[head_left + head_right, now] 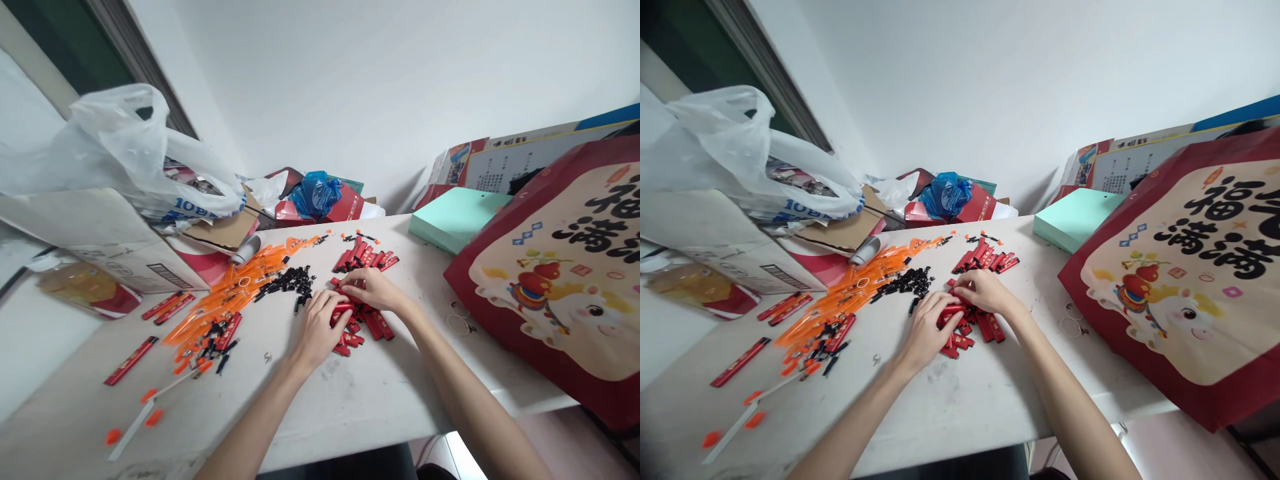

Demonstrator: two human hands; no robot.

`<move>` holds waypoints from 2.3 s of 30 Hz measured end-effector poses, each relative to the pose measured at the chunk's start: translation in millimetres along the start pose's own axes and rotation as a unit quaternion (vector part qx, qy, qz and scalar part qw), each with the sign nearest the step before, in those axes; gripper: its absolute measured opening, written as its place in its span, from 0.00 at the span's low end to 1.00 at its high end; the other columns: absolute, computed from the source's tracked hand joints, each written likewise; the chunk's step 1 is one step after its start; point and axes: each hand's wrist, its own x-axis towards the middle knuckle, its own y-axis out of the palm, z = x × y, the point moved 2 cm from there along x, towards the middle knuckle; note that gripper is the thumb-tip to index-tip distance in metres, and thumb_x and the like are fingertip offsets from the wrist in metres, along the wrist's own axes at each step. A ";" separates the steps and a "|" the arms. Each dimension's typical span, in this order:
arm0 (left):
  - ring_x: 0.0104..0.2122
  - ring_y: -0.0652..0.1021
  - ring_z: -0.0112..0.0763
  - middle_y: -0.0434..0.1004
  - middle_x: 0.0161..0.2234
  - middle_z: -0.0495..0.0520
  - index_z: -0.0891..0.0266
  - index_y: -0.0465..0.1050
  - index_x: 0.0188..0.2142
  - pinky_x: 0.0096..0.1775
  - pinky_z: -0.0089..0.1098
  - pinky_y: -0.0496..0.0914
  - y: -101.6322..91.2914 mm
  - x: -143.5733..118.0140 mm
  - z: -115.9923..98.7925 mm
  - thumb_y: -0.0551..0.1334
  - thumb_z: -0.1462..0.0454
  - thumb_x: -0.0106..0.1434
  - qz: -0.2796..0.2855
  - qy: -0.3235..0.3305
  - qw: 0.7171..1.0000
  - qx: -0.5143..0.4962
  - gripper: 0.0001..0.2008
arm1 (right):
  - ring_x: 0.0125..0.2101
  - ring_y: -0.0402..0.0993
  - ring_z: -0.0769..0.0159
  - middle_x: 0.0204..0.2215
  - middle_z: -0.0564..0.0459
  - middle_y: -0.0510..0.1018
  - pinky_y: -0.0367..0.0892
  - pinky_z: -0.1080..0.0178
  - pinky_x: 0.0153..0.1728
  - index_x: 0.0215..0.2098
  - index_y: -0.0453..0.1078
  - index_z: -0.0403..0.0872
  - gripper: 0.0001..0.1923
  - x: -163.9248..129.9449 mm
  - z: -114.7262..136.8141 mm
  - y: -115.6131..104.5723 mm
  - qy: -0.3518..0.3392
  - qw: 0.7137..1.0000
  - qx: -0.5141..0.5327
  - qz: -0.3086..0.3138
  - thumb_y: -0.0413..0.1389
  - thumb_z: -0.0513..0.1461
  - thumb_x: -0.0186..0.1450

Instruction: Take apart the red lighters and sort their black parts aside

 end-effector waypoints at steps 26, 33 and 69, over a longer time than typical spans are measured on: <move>0.53 0.72 0.45 0.74 0.53 0.58 0.56 0.70 0.52 0.51 0.45 0.64 -5.9 7.3 0.9 0.55 0.59 0.72 -0.038 -0.015 0.998 0.050 0.12 | 0.50 0.71 0.50 0.48 0.45 0.80 0.63 0.56 0.45 0.49 0.77 0.48 0.28 -25.8 -98.1 -48.7 0.206 0.933 -0.286 -0.075 0.50 0.25 0.55; 0.52 0.73 0.44 0.74 0.52 0.56 0.56 0.70 0.51 0.51 0.43 0.64 -5.9 7.3 1.5 0.56 0.60 0.72 -0.040 -0.021 0.999 0.027 0.11 | 0.54 0.67 0.50 0.57 0.45 0.74 0.63 0.57 0.44 0.58 0.72 0.50 0.32 -19.4 -100.7 -38.9 0.194 0.933 -0.298 -0.048 0.51 0.26 0.58; 0.44 0.76 0.36 0.77 0.47 0.54 0.56 0.68 0.53 0.52 0.39 0.67 -17.9 8.0 5.7 0.59 0.59 0.70 -0.102 -0.101 0.982 -0.126 0.13 | 0.36 0.75 0.58 0.37 0.46 0.78 0.69 0.58 0.38 0.51 0.76 0.48 0.16 -5.3 10.0 0.8 -0.068 0.991 -0.035 -0.113 0.52 0.46 0.75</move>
